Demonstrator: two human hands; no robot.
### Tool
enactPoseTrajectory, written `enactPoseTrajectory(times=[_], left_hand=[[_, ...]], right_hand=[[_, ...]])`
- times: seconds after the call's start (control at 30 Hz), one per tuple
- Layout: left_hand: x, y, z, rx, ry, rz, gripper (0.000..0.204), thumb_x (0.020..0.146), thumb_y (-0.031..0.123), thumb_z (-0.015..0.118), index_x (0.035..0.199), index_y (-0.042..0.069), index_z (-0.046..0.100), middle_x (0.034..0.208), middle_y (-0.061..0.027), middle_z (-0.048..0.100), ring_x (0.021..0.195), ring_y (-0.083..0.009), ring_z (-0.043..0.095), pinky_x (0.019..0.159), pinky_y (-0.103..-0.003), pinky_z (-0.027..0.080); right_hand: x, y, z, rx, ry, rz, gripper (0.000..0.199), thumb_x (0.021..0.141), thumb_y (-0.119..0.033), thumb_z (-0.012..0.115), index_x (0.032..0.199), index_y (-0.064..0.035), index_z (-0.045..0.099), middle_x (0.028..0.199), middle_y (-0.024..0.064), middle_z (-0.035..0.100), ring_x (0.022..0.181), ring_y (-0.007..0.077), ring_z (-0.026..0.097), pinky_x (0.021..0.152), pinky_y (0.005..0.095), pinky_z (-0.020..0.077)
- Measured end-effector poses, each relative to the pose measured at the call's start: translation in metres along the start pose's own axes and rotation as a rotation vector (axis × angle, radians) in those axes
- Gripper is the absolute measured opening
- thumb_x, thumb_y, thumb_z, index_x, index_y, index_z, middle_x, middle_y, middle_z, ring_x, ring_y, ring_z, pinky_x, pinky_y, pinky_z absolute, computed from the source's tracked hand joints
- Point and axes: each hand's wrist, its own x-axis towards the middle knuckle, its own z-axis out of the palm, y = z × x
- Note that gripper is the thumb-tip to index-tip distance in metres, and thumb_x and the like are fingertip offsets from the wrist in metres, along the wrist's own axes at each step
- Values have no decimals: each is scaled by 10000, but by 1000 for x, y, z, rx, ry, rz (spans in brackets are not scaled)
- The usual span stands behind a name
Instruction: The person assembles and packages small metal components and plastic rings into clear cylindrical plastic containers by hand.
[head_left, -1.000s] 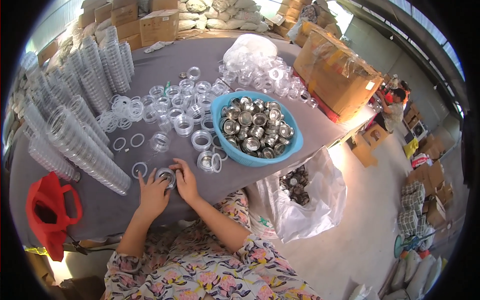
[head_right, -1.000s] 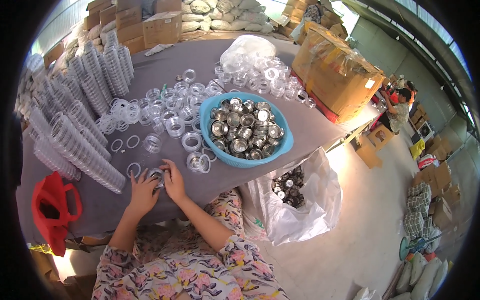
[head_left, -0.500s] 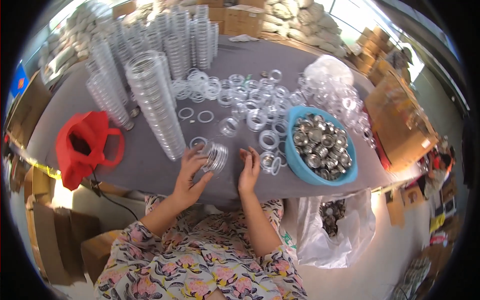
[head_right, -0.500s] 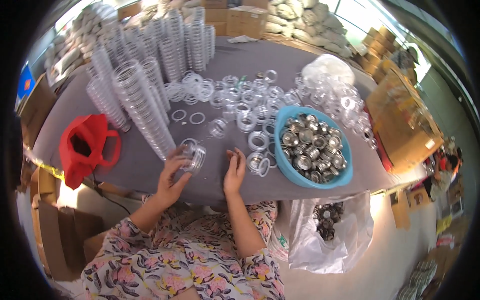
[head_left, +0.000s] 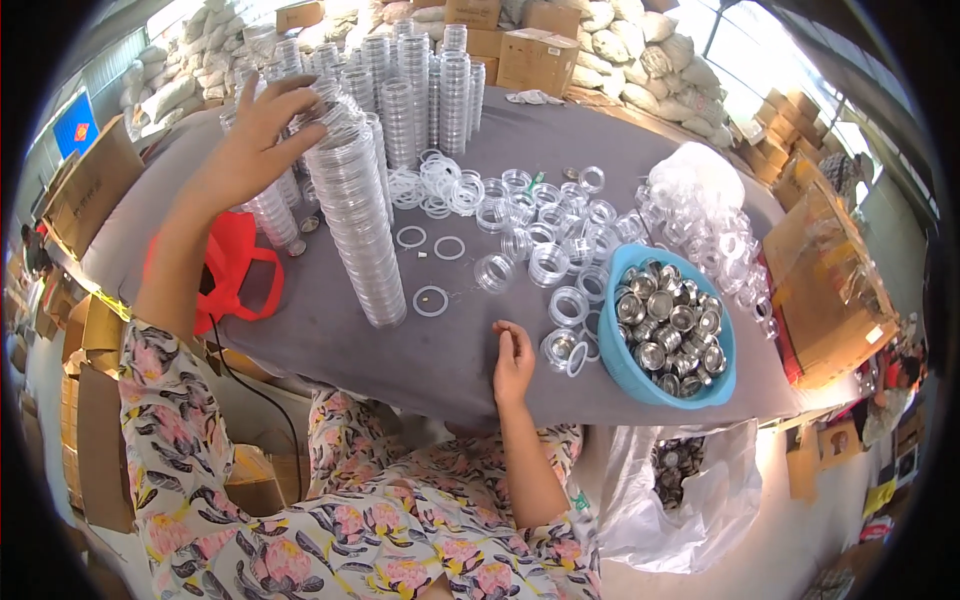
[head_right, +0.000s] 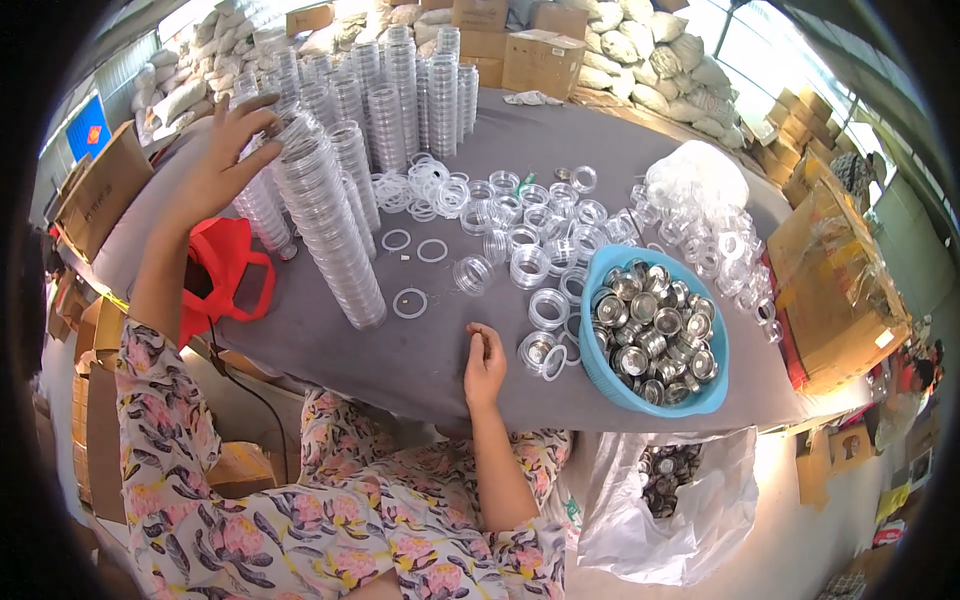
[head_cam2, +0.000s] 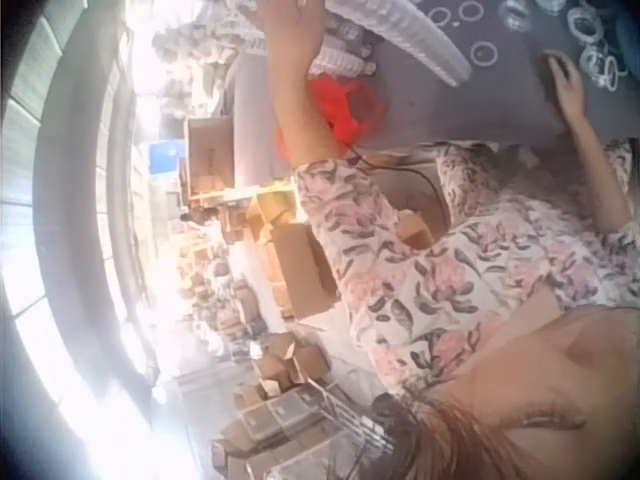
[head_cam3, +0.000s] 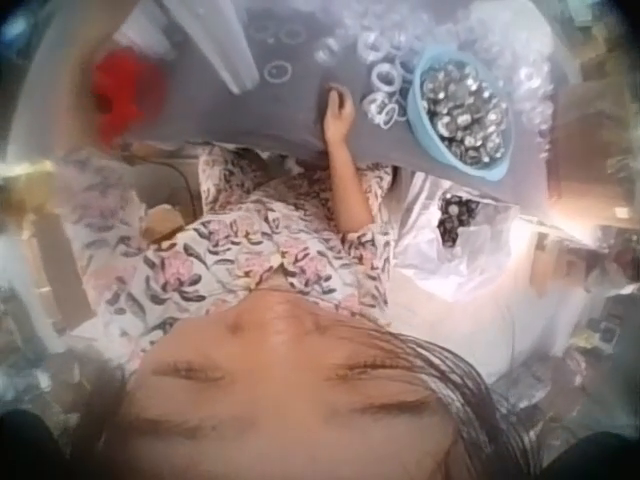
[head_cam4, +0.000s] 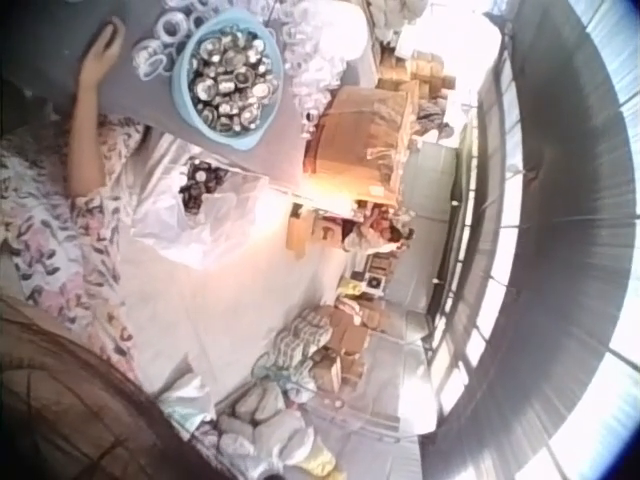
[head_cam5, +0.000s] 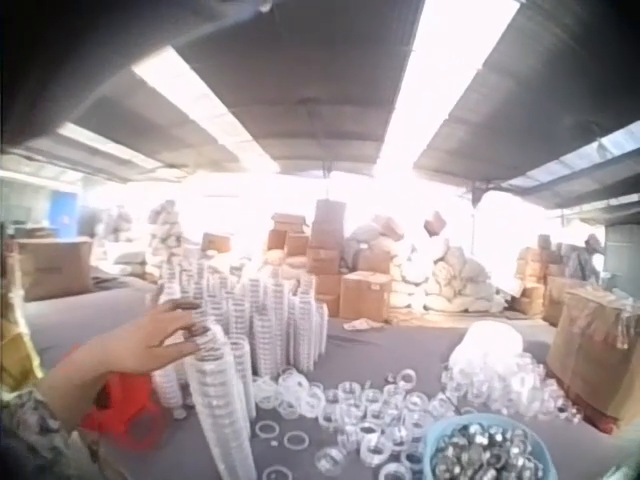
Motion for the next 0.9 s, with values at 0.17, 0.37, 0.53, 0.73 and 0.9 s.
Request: enactPoseTrajectory(times=[0.17,0.37,0.53,0.73,0.9], left_hand=[[9,5,-9,-2,-64,133,294,885,223,537,1120,50,504,1152,-111,518,1118,-262,482,1107,-510,65],[1,-16,-4,-447,-106,36,323,879,134,538,1188,45,505,1188,-93,516,1141,-231,471,1065,-360,263],[10,-24,-7,-879,-315,-66,338,858,62,537,1194,28,526,1206,-74,535,1144,-165,463,990,-309,354],[18,-20,0,-705,-234,39,255,852,119,580,1097,52,604,1253,-127,510,1179,-220,452,992,-334,356],[12,-14,0,-711,-237,-10,250,852,163,592,1092,100,622,1293,-161,476,1244,-274,394,1029,-392,305]], right_hand=[[3,5,-2,6,-18,-18,161,914,-50,478,1006,25,586,952,70,619,900,126,576,836,249,436],[1,8,-1,-39,-34,-28,150,908,-40,487,997,21,590,945,68,621,896,122,576,828,246,437],[0,10,-1,-73,-14,-70,149,907,-37,489,1004,21,586,945,76,620,877,128,581,820,249,444],[10,-37,27,-120,-68,-263,220,874,35,508,1092,27,531,1026,101,597,1018,173,574,896,302,444],[51,-134,105,-132,-305,-520,604,760,-40,683,1287,-16,389,1238,160,514,1143,269,521,946,370,410]])
